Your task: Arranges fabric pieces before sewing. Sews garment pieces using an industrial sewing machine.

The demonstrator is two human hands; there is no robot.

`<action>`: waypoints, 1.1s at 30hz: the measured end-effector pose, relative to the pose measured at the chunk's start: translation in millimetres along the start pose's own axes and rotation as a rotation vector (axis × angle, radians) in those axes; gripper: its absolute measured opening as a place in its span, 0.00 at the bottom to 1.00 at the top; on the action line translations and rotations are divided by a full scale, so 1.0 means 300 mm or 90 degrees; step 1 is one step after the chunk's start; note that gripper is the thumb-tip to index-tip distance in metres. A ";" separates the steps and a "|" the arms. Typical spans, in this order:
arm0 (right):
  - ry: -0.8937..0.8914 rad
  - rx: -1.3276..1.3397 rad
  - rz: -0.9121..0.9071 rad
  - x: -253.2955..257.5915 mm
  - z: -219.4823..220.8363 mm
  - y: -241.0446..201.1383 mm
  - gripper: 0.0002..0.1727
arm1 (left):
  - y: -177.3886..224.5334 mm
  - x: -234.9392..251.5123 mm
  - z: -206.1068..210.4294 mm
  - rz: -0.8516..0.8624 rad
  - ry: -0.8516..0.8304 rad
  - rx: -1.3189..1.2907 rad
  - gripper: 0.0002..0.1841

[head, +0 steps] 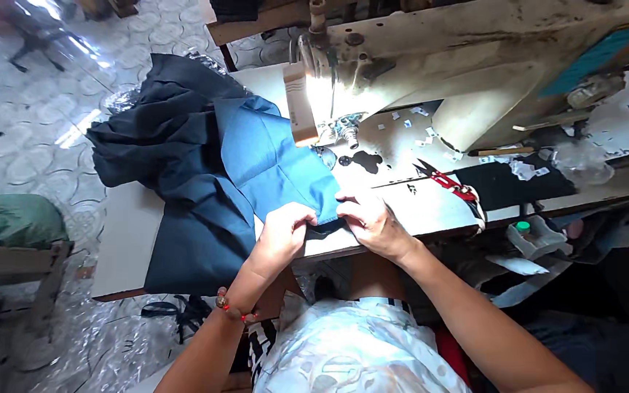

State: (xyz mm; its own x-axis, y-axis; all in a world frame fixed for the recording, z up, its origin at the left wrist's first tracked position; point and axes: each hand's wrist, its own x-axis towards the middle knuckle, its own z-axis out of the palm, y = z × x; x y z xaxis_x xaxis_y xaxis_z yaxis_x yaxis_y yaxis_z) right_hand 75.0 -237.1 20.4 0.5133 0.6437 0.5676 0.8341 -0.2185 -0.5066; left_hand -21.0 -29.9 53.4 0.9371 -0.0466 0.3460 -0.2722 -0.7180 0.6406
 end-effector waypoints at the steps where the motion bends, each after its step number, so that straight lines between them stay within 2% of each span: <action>1: 0.022 -0.002 -0.004 0.006 0.008 -0.006 0.10 | 0.001 0.000 -0.004 0.002 0.010 0.005 0.11; 4: 0.145 -0.037 0.003 0.002 0.026 -0.034 0.10 | -0.004 -0.001 -0.014 0.021 0.041 0.019 0.12; 6: 0.176 -0.081 -0.022 -0.012 0.027 -0.052 0.08 | -0.010 -0.003 -0.011 0.024 0.056 0.040 0.12; 9: 0.067 -0.131 -0.100 -0.024 0.025 -0.058 0.09 | -0.016 0.001 0.005 -0.004 0.055 0.081 0.11; 13: -0.068 -0.183 -0.047 -0.007 0.026 -0.022 0.18 | -0.015 0.013 0.002 -0.125 -0.066 0.139 0.32; 15: -0.079 -0.219 -0.032 0.007 0.022 -0.004 0.22 | -0.024 0.013 -0.006 -0.164 -0.102 0.160 0.35; 19: -0.071 -0.224 -0.074 0.016 0.024 0.017 0.12 | -0.001 0.018 -0.028 -0.211 -0.120 0.241 0.36; 20: -0.069 -0.215 -0.080 0.013 0.032 0.019 0.10 | 0.022 0.014 -0.028 -0.192 -0.099 0.277 0.34; 22: -0.059 -0.191 -0.074 0.005 0.053 0.008 0.08 | 0.073 -0.005 -0.001 -0.087 -0.026 0.321 0.26; 24: -0.042 -0.161 -0.022 -0.007 0.061 -0.023 0.05 | 0.143 -0.005 0.066 0.014 0.011 0.290 0.18; 26: -0.069 -0.062 0.081 -0.025 0.045 -0.046 0.09 | 0.215 -0.017 0.128 0.040 -0.038 0.228 0.18; 28: -0.117 -0.040 0.121 -0.024 0.037 -0.037 0.14 | 0.230 -0.022 0.163 0.051 -0.059 0.189 0.19; 30: -0.147 -0.063 0.113 -0.017 0.034 -0.010 0.17 | 0.221 -0.015 0.179 0.066 -0.066 0.144 0.17; 33: -0.143 -0.135 0.039 -0.011 0.041 0.017 0.10 | 0.183 -0.025 0.202 0.092 -0.052 0.128 0.17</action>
State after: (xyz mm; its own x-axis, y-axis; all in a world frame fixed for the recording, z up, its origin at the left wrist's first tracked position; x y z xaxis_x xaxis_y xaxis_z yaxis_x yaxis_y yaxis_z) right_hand 75.1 -231.3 7.8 0.5264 0.7651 0.3709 0.8386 -0.3952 -0.3749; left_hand -29.7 -111.0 44.3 0.9084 -0.2089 0.3623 -0.3635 -0.8228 0.4369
